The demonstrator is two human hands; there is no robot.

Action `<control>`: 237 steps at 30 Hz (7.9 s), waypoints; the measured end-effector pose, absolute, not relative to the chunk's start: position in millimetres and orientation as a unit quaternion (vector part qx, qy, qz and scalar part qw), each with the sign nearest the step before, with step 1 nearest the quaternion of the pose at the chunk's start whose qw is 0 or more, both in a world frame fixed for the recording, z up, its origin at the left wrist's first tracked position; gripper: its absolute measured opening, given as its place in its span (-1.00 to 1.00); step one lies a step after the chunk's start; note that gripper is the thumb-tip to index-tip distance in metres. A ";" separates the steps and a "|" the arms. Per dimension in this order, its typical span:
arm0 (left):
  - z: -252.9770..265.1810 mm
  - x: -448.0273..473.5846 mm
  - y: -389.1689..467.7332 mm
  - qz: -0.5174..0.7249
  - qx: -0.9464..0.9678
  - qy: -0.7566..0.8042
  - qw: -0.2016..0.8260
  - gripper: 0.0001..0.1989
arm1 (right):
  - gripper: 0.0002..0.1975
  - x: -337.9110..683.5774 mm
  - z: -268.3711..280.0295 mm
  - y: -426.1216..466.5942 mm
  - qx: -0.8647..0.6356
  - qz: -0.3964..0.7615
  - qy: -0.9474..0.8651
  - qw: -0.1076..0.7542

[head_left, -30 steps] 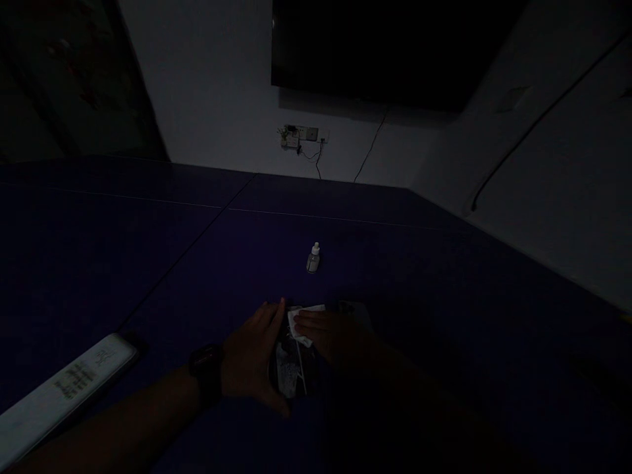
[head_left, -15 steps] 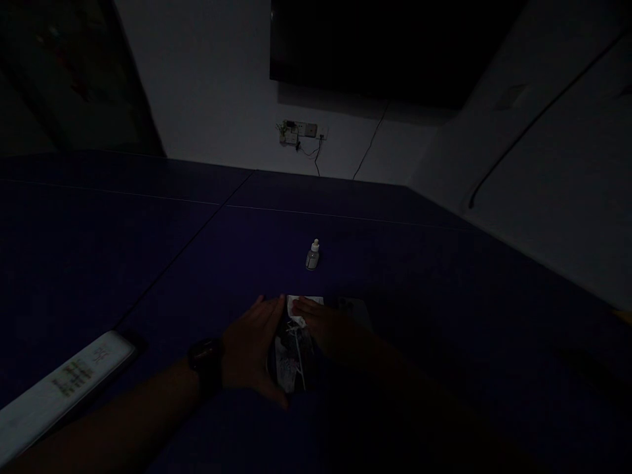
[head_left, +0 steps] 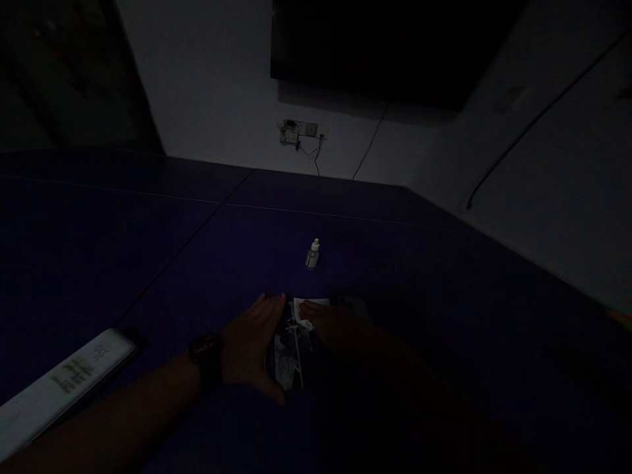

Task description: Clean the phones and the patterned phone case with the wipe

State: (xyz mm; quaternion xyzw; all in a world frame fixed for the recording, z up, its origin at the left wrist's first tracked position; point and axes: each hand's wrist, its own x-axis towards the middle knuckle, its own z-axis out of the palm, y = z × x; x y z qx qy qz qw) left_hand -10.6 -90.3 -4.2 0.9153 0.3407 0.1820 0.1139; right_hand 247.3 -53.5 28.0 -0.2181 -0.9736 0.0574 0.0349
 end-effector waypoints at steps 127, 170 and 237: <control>-4.1 -9.3 -89.8 0.197 0.903 0.363 0.118 0.58 | -0.49 245.2 10.5 -60.4 -0.409 0.038 -0.909 0.068; -7.4 -9.6 -89.7 0.175 0.903 0.373 0.122 0.61 | -0.62 222.8 9.9 -74.8 -0.271 0.004 -0.957 0.098; -8.6 -10.0 -90.4 0.188 0.899 0.373 0.131 0.57 | -0.66 257.1 13.9 -83.4 -0.324 0.062 -0.942 0.057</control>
